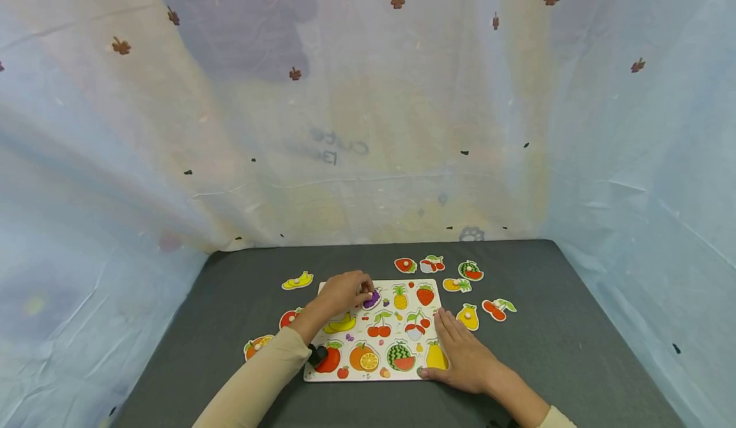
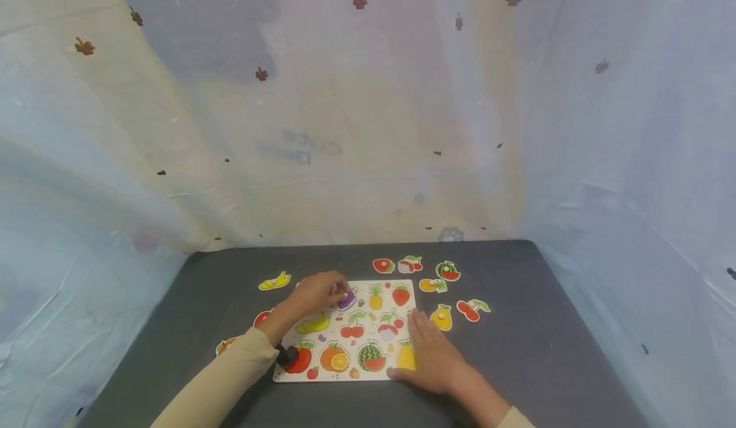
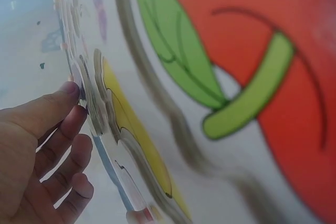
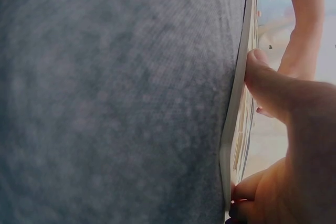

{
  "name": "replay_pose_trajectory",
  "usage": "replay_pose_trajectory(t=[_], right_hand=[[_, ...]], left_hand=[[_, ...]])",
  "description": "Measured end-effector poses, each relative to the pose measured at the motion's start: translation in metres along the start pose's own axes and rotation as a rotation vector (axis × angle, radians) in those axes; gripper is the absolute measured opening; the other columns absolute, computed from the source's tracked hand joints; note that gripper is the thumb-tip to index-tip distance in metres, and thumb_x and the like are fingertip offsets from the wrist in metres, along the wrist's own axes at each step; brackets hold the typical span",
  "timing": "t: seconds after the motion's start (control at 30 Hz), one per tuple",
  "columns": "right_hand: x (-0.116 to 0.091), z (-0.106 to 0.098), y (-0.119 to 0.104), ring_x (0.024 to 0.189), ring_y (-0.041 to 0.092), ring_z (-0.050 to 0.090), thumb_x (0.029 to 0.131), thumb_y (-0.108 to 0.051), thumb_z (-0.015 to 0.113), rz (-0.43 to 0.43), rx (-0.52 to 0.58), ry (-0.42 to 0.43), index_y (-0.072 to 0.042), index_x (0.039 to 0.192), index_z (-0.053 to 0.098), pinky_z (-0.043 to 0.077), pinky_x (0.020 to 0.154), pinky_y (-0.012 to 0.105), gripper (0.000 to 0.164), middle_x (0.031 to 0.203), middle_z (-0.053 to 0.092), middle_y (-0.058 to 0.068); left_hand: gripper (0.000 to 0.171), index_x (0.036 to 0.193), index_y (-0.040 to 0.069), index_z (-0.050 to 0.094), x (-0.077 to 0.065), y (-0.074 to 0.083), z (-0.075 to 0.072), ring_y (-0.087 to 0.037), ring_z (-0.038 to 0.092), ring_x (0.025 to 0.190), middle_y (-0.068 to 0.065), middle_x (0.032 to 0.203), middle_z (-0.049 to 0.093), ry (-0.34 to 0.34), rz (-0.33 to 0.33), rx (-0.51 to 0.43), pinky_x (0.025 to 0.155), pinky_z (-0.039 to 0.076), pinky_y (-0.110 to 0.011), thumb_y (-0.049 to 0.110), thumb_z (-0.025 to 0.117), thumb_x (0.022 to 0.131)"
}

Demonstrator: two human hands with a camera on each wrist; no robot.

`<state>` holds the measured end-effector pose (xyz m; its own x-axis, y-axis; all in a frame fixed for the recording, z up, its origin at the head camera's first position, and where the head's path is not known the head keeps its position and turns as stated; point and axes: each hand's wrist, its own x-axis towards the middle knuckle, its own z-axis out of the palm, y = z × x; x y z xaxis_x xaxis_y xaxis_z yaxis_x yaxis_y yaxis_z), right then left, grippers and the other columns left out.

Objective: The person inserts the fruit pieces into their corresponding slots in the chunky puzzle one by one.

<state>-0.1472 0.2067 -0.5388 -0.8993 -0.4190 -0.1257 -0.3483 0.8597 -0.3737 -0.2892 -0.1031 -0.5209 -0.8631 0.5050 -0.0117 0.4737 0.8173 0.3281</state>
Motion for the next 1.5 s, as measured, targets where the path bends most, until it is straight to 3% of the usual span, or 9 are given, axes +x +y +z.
replay_pose_trajectory(t=[1.17, 1.5], right_hand=[[-0.0004, -0.0031, -0.0018, 0.164, 0.041, 0.017, 0.088, -0.078, 0.069, -0.011, 0.011, -0.005, 0.005, 0.168, 0.023, 0.019, 0.131, 0.058, 0.124, 0.177, 0.016, 0.023], [0.0011, 0.0006, -0.0006, 0.165, 0.039, 0.016, 0.088, -0.079, 0.069, 0.003, -0.002, 0.000, 0.004, 0.168, 0.024, 0.018, 0.132, 0.057, 0.123, 0.178, 0.016, 0.021]], left_hand=[[0.010, 0.106, 0.027, 0.073, 0.0001, 0.0014, 0.0025, -0.005, 0.056, 0.082, 0.013, 0.095, 0.062, 0.011, 0.004, 0.038, 0.083, 0.055, -0.034, 0.035, 0.077, 0.102], [0.018, 0.115, 0.026, 0.074, -0.0022, 0.0016, 0.0023, -0.008, 0.062, 0.090, 0.010, 0.103, 0.065, 0.003, -0.032, 0.014, 0.086, 0.057, -0.036, 0.036, 0.078, 0.101]])
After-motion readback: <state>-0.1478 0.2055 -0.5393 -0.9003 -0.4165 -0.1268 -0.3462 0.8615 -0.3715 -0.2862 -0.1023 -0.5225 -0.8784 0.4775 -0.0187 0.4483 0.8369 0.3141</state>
